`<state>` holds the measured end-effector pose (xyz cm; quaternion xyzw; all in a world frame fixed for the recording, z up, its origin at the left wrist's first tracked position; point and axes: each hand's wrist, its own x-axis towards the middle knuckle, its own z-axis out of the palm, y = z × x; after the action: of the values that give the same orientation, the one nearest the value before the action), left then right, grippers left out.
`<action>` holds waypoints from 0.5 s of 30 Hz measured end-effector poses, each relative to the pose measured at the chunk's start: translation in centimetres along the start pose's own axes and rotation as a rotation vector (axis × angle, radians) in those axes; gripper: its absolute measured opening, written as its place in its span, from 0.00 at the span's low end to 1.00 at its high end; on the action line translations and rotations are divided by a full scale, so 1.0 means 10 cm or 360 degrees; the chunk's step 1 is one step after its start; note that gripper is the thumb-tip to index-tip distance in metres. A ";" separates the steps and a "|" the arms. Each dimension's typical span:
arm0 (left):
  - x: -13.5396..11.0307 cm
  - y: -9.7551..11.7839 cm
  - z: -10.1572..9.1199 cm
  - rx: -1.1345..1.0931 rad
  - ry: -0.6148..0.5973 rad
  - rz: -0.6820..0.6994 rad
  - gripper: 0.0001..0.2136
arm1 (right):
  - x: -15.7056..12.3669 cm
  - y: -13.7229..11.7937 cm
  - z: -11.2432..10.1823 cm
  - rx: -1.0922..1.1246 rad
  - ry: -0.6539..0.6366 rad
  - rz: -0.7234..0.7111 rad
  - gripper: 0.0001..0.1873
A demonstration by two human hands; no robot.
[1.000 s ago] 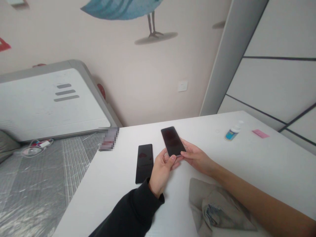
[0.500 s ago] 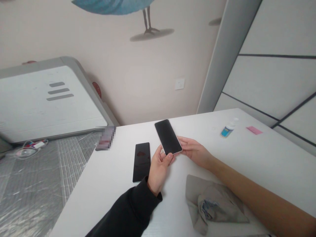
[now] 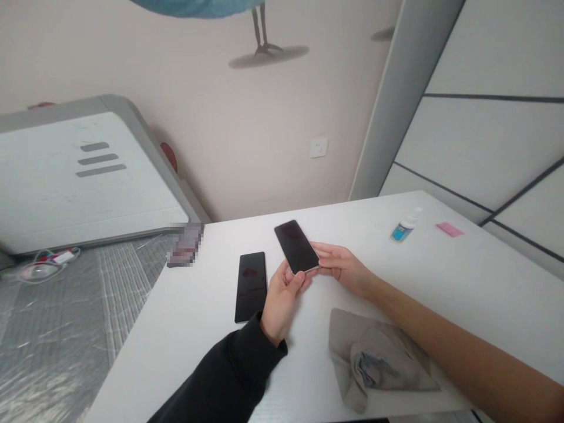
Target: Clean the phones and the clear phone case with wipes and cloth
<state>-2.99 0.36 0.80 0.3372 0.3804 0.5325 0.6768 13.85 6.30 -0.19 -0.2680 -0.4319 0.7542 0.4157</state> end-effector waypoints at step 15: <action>-0.01 0.14 0.00 -0.0082 0.0062 -0.0063 0.13 | -0.02 0.03 -0.03 -0.0030 0.0123 0.0042 0.22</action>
<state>-3.61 0.59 2.01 0.3017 0.3863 0.5352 0.6880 14.04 6.15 -0.60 -0.3064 -0.4190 0.7447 0.4195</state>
